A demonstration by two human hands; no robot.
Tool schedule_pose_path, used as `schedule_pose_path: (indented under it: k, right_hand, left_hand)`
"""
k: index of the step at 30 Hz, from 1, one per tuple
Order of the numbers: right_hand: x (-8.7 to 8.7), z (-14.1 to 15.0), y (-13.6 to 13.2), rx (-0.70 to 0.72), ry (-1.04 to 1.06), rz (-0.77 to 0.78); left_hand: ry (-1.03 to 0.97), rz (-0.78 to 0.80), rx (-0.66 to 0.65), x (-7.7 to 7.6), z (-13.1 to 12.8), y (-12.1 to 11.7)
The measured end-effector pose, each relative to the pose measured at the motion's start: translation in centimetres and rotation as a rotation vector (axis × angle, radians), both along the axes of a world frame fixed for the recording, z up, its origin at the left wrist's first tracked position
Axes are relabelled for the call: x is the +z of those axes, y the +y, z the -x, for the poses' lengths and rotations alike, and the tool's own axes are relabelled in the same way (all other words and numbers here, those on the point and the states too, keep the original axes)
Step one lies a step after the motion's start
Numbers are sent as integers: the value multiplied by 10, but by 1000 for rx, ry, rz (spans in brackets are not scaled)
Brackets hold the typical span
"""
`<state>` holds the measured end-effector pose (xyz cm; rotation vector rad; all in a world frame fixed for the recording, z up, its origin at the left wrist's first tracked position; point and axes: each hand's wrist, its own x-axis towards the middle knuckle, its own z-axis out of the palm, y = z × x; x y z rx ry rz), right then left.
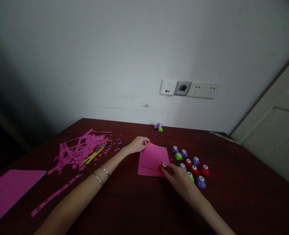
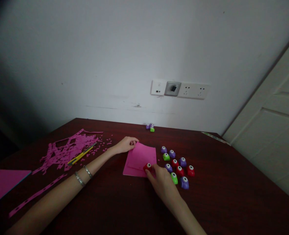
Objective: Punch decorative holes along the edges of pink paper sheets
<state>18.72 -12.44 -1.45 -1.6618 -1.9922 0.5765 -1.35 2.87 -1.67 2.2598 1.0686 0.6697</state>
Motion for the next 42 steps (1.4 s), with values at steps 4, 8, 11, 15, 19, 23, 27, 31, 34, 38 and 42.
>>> schedule_pose_path:
  k: [4, 8, 11, 15, 19, 23, 27, 31, 34, 38, 42]
  right_hand:
    - [-1, 1, 0, -17, -36, -18]
    - [-1, 0, 1, -15, -31, 0]
    - [5, -2, 0, 20, 10, -5]
    - [15, -4, -1, 4, 64, -47]
    - [14, -1, -2, -106, 219, -4]
    - [5, 4, -1, -160, 372, 56]
    - [1, 5, 0, -171, 418, 63]
    - [0, 6, -1, -167, 316, -25]
    - [0, 8, -1, -152, 220, -124]
    - [0, 11, -2, -154, 177, -162]
    - [2, 12, -1, -161, 137, -182]
  left_hand:
    - [-101, 169, 88, -3, -2, -1]
    - [-166, 402, 92, -4, -2, -2]
    - [-151, 432, 55, 0, 1, -1]
    - [-174, 426, 111, 9, 6, 0]
    - [-313, 431, 153, 15, 8, 0]
    - [-419, 439, 188, 14, 5, -1]
    - [-452, 440, 210, 7, 2, -1]
    - [-454, 437, 215, 0, -2, -1]
    - [-457, 427, 206, -3, -3, -2]
    - [-463, 437, 191, -3, -5, -4]
    - [-470, 441, 176, -3, -7, -6]
